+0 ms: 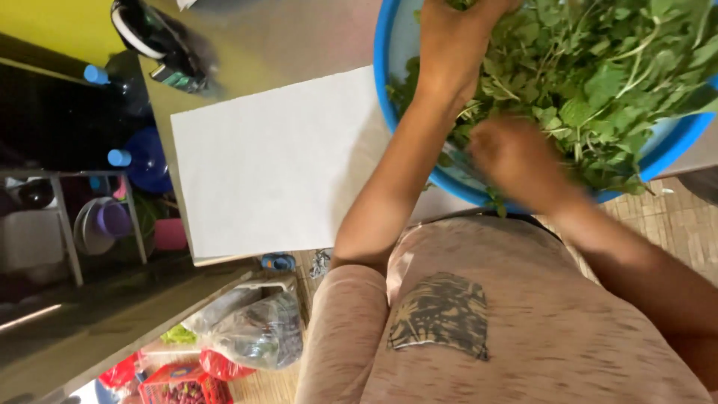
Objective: Sorting leafy greens by picking leaves from stems and wrapping bundles in paper for packaging.
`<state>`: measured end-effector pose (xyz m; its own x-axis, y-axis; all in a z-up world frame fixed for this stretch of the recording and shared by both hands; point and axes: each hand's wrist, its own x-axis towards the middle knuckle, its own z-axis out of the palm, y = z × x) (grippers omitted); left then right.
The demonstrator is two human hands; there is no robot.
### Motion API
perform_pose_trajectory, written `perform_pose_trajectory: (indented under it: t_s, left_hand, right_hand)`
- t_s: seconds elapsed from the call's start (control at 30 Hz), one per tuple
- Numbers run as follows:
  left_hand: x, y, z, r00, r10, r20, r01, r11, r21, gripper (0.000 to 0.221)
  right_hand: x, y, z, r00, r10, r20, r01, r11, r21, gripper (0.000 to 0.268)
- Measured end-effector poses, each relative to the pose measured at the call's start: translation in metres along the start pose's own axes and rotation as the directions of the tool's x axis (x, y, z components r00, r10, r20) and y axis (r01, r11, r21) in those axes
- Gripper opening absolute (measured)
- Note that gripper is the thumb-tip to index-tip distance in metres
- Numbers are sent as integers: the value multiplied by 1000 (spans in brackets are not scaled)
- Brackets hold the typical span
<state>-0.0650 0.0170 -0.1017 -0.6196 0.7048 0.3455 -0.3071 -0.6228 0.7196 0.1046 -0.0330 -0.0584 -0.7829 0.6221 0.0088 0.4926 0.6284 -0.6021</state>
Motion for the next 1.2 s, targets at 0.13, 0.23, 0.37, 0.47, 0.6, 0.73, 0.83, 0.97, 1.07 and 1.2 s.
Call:
perform_pose_trajectory:
  t_s: [0.13,0.23,0.37,0.47,0.6,0.73,0.83,0.97,1.07,1.2]
  left_hand:
    - [-11,17,-4,994,-110,26,109,994,31,40]
    - [-16,29,-3,979,-192,-73,190,981,-31,65]
    - [-17,45,-1,998,-42,54,44,998,-34,21]
    - [-17,45,0,984,-169,-56,166,985,-51,52]
    - [-6,66,18,999,-9,-37,4,993,-115,12]
    - [1,65,30,986,-59,-158,32,984,-173,17]
    - [0,41,20,985,-101,-138,58,957,-285,23]
    - [-7,34,23,966,-202,-163,140,934,-328,71]
    - [-11,45,40,987,-152,-56,124,929,-348,46]
    - [-16,66,64,986,-76,-146,62,994,-93,28]
  right_hand:
    - [-19,48,106,988,-70,136,131,846,-517,19]
    - [-17,41,108,993,-20,117,81,833,-547,44]
    - [-16,55,119,987,-160,14,140,817,-559,51]
    - [-17,46,108,994,-105,-13,83,847,-525,61]
    - [-14,5,45,997,53,64,-28,943,-331,50]
    - [-17,0,-9,995,85,55,-92,987,130,21]
    - [-21,45,-11,988,143,-65,-101,893,438,16]
    - [-23,20,-46,974,181,-138,-26,690,723,12]
    - [-17,-5,-64,972,0,-236,177,662,729,57]
    - [-8,-10,-67,987,132,-96,46,344,938,78]
